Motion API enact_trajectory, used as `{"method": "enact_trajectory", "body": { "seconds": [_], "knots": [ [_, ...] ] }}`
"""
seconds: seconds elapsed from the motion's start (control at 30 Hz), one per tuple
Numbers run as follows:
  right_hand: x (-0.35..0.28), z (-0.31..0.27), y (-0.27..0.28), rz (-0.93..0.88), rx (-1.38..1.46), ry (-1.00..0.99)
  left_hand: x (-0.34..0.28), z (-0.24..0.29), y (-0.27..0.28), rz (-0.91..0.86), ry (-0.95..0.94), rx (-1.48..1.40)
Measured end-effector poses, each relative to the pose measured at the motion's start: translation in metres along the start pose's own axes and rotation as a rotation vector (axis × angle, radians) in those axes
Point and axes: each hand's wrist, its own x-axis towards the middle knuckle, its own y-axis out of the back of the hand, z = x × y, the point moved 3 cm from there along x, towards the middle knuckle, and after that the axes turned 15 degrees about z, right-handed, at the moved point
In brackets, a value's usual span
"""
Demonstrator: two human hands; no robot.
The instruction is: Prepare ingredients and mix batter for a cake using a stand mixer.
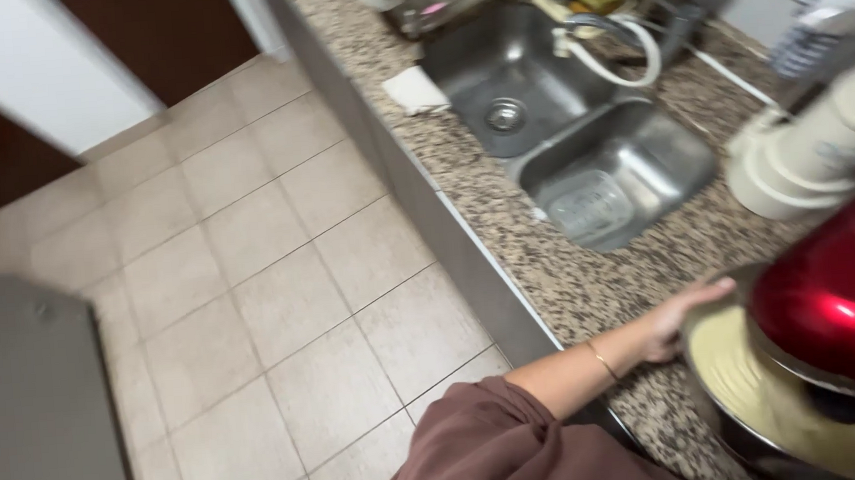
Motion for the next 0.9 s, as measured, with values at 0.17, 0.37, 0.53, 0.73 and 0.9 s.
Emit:
{"method": "enact_trajectory", "body": {
  "seconds": [0.17,0.37,0.53,0.73,0.9],
  "knots": [
    [-0.043,-0.008,-0.015,0.241,-0.001,0.067,-0.02,0.007,0.006,-0.094,0.067,-0.111],
    [-0.088,-0.061,-0.058,0.504,-0.044,0.153,-0.062,0.034,-0.022,-0.029,0.163,-0.062],
    [-0.107,-0.076,-0.071,0.399,0.17,0.208,-0.077,0.051,-0.051,-0.084,0.09,-0.061],
    [-0.115,-0.07,-0.062,0.386,0.27,0.221,-0.075,0.056,-0.066,-0.041,-0.02,0.186],
    [-0.128,-0.067,-0.071,0.474,0.274,0.231,-0.089,0.082,-0.101,-0.129,-0.141,0.427]
  ]
}}
